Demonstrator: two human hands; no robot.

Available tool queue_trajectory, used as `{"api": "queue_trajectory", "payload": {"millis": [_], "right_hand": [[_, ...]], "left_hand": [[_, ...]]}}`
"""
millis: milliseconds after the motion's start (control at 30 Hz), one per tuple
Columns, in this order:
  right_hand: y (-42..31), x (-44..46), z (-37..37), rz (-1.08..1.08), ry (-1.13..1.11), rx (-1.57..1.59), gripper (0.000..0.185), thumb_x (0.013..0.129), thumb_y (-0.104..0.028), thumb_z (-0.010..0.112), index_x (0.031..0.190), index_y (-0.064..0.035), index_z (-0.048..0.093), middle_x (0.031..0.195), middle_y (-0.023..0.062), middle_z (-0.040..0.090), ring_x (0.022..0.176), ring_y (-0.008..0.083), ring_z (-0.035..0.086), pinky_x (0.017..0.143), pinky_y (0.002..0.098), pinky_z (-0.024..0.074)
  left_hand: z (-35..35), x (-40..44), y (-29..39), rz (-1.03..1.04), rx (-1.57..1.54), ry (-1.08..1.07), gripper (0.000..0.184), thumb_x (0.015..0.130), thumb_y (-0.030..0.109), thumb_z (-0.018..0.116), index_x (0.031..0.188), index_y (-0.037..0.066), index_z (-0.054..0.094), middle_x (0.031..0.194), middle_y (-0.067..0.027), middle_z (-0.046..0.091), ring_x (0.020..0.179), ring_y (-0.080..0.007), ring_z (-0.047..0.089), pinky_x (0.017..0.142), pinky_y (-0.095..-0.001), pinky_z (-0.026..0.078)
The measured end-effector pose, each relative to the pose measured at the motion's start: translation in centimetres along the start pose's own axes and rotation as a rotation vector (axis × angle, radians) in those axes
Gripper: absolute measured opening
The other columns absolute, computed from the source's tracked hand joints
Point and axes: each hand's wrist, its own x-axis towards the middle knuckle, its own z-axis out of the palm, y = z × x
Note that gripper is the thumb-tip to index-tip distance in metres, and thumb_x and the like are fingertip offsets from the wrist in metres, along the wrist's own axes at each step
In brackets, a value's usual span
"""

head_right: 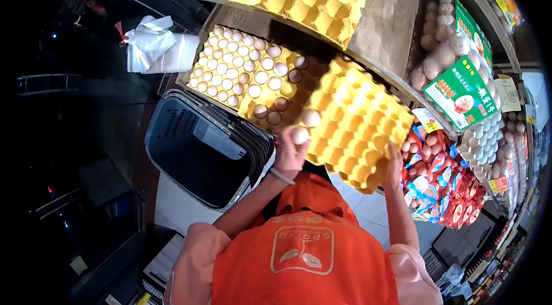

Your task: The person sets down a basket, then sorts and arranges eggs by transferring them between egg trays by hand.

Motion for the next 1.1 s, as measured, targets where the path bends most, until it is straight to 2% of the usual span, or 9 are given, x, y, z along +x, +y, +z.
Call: {"api": "queue_trajectory", "payload": {"millis": [200,333,433,500,633,700,867,967,1100], "right_hand": [[2.2,-4.3,-9.5,-0.076,0.150,-0.114,0.053,0.088,-0.039,0.056,0.125,-0.0026,0.047,0.110,0.0092,0.056,0.095,0.0238,0.057,0.078,0.0335,0.0480],[4.4,-4.3,-11.4,-0.049,0.150,0.241,0.060,0.089,-0.048,0.053,0.127,-0.0026,0.044,0.118,0.0090,0.052,0.103,0.0220,0.053,0.084,0.0325,0.0455],[4.8,-4.9,-9.5,-0.195,0.223,0.129,0.058,0.090,-0.047,0.051,0.126,-0.0023,0.044,0.118,0.0085,0.052,0.102,0.0208,0.053,0.084,0.0329,0.0458],[5.1,-5.2,-8.2,-0.271,0.234,-0.016,0.045,0.093,-0.043,0.049,0.115,-0.0038,0.050,0.106,0.0057,0.056,0.091,0.0160,0.055,0.077,0.0290,0.0460],[7.9,-3.1,-6.2,-0.304,0.285,0.129,0.036,0.094,-0.039,0.049,0.102,-0.0050,0.052,0.095,0.0031,0.055,0.083,0.0140,0.053,0.071,0.0272,0.0446],[8.6,-2.4,-5.2,-0.415,0.235,0.087,0.036,0.095,-0.037,0.049,0.106,-0.0032,0.053,0.096,0.0028,0.055,0.083,0.0135,0.052,0.071,0.0279,0.0440],[9.1,-0.7,-4.0,-0.384,0.218,-0.005,0.039,0.095,-0.038,0.047,0.110,-0.0023,0.054,0.096,0.0014,0.054,0.088,0.0126,0.048,0.079,0.0264,0.0385],[8.3,-1.0,-2.2,-0.339,0.246,0.036,0.044,0.095,-0.040,0.046,0.116,-0.0020,0.052,0.099,0.0024,0.055,0.089,0.0136,0.048,0.081,0.0271,0.0386],[10.2,1.2,-2.1,-0.283,0.238,0.084,0.055,0.093,-0.045,0.047,0.126,-0.0012,0.043,0.108,0.0057,0.054,0.095,0.0165,0.048,0.084,0.0289,0.0390]], "left_hand": [[4.4,-3.7,2.8,0.010,-0.008,-0.286,0.062,0.077,0.016,0.070,0.122,0.000,0.031,0.109,-0.0244,0.043,0.101,-0.0398,0.049,0.085,-0.0430,0.043],[4.2,-3.6,4.2,0.048,0.108,-0.403,0.065,0.077,0.015,0.069,0.127,0.003,0.029,0.111,-0.0251,0.043,0.102,-0.0427,0.048,0.086,-0.0441,0.044],[3.4,-2.8,4.5,0.054,0.250,-0.352,0.057,0.078,0.014,0.068,0.124,0.004,0.036,0.111,-0.0216,0.044,0.099,-0.0399,0.052,0.081,-0.0441,0.048],[3.3,-2.2,3.1,0.145,0.253,-0.211,0.049,0.075,0.012,0.071,0.114,0.003,0.044,0.111,-0.0170,0.046,0.090,-0.0352,0.057,0.076,-0.0426,0.050],[1.9,-1.1,2.1,0.164,0.240,-0.050,0.047,0.066,0.014,0.080,0.101,0.001,0.052,0.102,-0.0158,0.051,0.084,-0.0341,0.058,0.070,-0.0402,0.051],[1.4,-0.9,1.7,0.158,0.324,-0.024,0.049,0.064,0.014,0.081,0.101,0.002,0.052,0.099,-0.0168,0.051,0.082,-0.0360,0.057,0.070,-0.0418,0.050],[-1.1,-0.1,1.6,0.040,0.543,-0.173,0.036,0.069,0.019,0.075,0.095,0.002,0.057,0.098,-0.0197,0.052,0.083,-0.0375,0.059,0.070,-0.0428,0.050],[-2.4,0.6,1.9,0.071,0.516,-0.122,0.044,0.068,0.025,0.076,0.103,0.005,0.059,0.096,-0.0187,0.054,0.082,-0.0379,0.059,0.071,-0.0439,0.050],[-3.8,1.8,1.9,0.092,0.305,0.032,0.039,0.068,0.021,0.078,0.100,0.004,0.062,0.092,-0.0136,0.056,0.077,-0.0254,0.063,0.065,-0.0328,0.052]]}}
